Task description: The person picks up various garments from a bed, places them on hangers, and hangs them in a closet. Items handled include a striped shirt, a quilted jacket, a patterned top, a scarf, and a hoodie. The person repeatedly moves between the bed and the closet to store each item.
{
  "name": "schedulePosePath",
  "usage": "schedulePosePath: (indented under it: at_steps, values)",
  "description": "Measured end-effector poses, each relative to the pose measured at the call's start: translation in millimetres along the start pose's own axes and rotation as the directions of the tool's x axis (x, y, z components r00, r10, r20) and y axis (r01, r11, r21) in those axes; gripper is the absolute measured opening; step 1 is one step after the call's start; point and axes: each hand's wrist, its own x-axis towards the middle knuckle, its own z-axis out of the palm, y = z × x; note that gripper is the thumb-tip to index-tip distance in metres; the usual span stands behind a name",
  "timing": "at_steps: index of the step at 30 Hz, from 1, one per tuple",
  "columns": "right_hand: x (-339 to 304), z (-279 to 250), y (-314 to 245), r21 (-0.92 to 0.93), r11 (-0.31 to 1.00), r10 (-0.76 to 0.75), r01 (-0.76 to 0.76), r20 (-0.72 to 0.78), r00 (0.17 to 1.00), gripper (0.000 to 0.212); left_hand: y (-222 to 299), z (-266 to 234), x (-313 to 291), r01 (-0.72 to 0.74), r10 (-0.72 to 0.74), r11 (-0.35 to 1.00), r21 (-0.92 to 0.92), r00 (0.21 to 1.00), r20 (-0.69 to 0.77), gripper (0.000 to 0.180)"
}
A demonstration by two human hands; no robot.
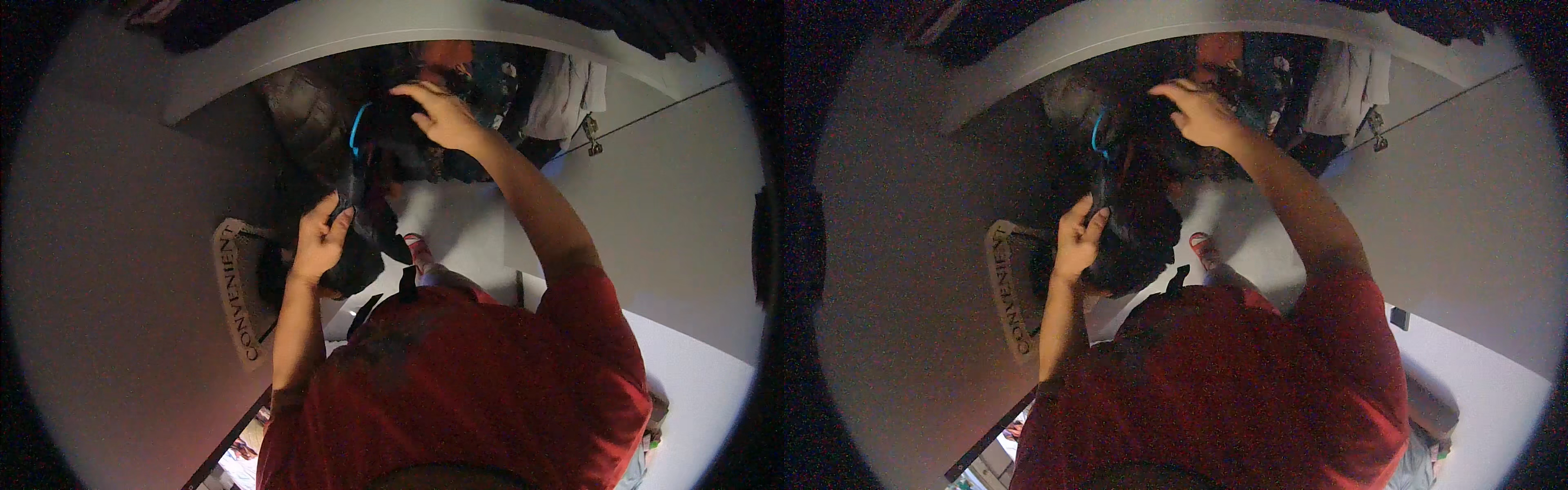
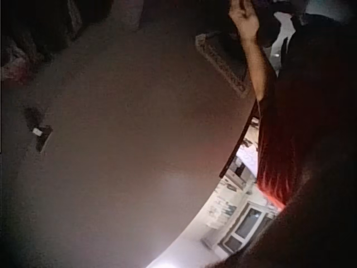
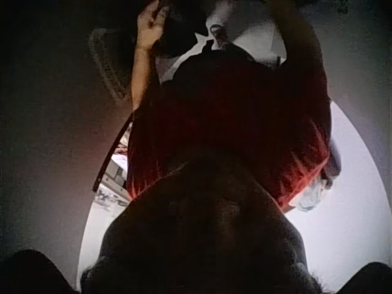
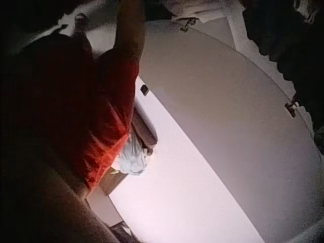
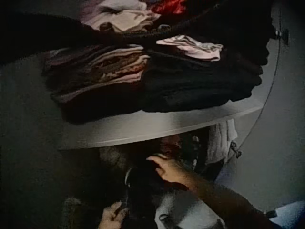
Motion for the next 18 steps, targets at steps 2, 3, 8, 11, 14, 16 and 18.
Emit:
schedulePosePath:
  at_steps: [2,3,8,11,14,16,18]
  values:
    - [5.5,4.4,-8.3,-0.123,0.973,-0.190,0.198,0.072,0.979,0.053,12.8,-1.8,-3.6,-0.005,0.004,1.000,0.018,0.999,0.042,0.023]
    - [7.4,5.8,-12.6,-0.100,0.974,-0.177,0.202,0.210,0.961,0.047,18.0,-3.6,-6.5,-0.010,0.009,1.000,0.022,0.998,0.060,0.023]
    - [2.4,3.1,-5.8,-0.026,0.996,-0.072,0.090,0.404,0.912,0.025,24.7,-22.3,-5.1,-0.040,0.036,0.990,0.135,0.999,0.033,0.025]
    - [-7.4,8.6,-4.2,-0.001,0.995,-0.098,0.101,0.206,0.974,0.030,12.5,-30.2,9.8,-0.086,0.098,0.957,0.276,0.995,-0.031,0.025]
    - [-19.9,14.8,-3.4,-0.049,0.999,-0.022,0.023,0.016,1.000,0.029,9.7,-27.2,20.6,-0.144,0.229,0.880,0.453,0.963,-0.139,0.024]
    - [-24.5,4.9,-13.3,-0.052,0.998,0.030,-0.026,0.065,0.997,0.028,0.8,-23.9,23.0,-0.098,0.212,0.880,0.464,0.957,-0.200,0.025]
    - [-32.2,-2.9,-13.7,-0.099,0.993,0.077,-0.067,0.104,0.992,0.030,-4.7,-18.3,24.8,-0.104,0.228,0.877,0.468,0.949,-0.216,0.026]
